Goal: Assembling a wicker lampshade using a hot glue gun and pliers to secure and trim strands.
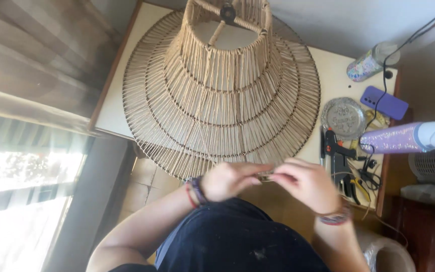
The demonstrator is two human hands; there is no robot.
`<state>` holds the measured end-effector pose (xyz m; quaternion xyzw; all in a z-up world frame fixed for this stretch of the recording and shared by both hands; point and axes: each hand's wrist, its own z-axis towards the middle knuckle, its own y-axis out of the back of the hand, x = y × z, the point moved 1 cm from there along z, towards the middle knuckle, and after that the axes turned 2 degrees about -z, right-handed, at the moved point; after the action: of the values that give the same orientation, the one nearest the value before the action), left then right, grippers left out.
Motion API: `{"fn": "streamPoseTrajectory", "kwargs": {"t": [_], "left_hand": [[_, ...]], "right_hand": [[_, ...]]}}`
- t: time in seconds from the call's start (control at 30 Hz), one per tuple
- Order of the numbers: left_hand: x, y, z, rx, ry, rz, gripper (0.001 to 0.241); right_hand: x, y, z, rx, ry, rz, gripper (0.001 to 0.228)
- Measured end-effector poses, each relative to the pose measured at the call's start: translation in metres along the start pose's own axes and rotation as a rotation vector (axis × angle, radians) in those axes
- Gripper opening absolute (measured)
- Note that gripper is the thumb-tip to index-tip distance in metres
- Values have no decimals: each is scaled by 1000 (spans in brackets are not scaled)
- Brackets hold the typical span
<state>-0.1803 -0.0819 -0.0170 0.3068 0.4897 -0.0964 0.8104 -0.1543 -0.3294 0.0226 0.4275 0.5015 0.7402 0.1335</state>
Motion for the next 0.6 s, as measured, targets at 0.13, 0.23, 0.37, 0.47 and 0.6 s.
{"fn": "streamPoseTrajectory", "kwargs": {"t": [0.13, 0.23, 0.37, 0.47, 0.6], "left_hand": [[59, 6, -53, -83, 59, 906, 41], [21, -7, -38, -34, 98, 609, 58], [22, -1, -49, -306, -132, 204, 35], [48, 48, -106, -185, 608, 1019, 21], [-11, 29, -53, -190, 113, 698, 98]], "right_hand": [[-26, 25, -10, -88, -152, -9, 7], [-3, -17, 11, -24, -39, -14, 6], [12, -18, 20, -43, -14, 155, 7], [-6, 15, 17, -46, -65, 151, 14], [43, -30, 40, -84, 27, 108, 9]]}}
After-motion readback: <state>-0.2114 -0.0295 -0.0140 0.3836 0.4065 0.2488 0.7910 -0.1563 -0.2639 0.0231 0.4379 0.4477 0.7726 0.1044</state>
